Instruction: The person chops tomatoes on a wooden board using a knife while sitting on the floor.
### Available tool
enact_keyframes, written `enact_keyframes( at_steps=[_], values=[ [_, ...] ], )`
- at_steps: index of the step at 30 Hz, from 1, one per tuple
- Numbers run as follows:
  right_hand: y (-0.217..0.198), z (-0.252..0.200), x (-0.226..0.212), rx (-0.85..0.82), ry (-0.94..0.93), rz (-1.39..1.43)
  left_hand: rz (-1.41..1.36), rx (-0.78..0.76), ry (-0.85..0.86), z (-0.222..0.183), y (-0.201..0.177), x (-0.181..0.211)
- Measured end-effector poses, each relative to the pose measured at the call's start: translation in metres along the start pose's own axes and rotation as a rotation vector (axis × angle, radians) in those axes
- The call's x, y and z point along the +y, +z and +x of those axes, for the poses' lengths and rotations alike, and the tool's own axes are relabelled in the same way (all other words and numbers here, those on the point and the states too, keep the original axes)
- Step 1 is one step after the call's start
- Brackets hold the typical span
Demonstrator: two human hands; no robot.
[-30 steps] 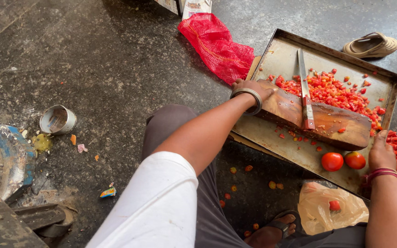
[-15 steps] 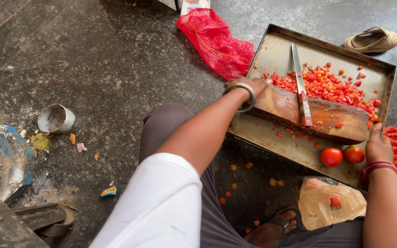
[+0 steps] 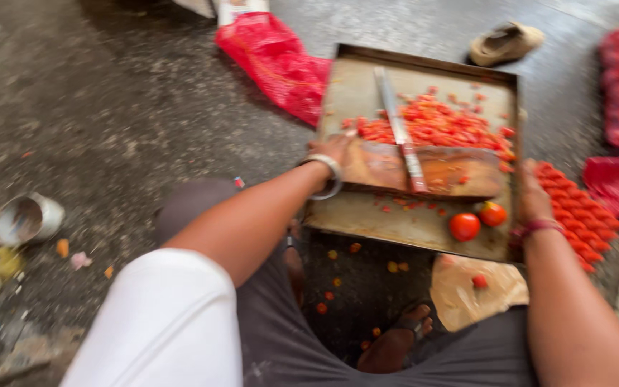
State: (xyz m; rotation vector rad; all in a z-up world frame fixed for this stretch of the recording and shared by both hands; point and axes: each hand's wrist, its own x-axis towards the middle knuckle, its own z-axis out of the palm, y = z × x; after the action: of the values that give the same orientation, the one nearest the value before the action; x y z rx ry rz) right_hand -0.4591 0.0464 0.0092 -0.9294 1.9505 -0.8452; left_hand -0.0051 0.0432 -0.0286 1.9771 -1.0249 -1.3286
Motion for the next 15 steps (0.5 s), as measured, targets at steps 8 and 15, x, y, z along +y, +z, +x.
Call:
enact_keyframes(
  at_steps=[8,15],
  values=[
    [-0.004,0.008,0.006,-0.027,-0.076,0.166,-0.097,0.291,-0.143,-0.080,0.002,0.002],
    [0.030,-0.091,-0.083,0.279,-1.113,-0.360,0.324,0.630,0.797,-0.122,-0.001,0.068]
  ],
)
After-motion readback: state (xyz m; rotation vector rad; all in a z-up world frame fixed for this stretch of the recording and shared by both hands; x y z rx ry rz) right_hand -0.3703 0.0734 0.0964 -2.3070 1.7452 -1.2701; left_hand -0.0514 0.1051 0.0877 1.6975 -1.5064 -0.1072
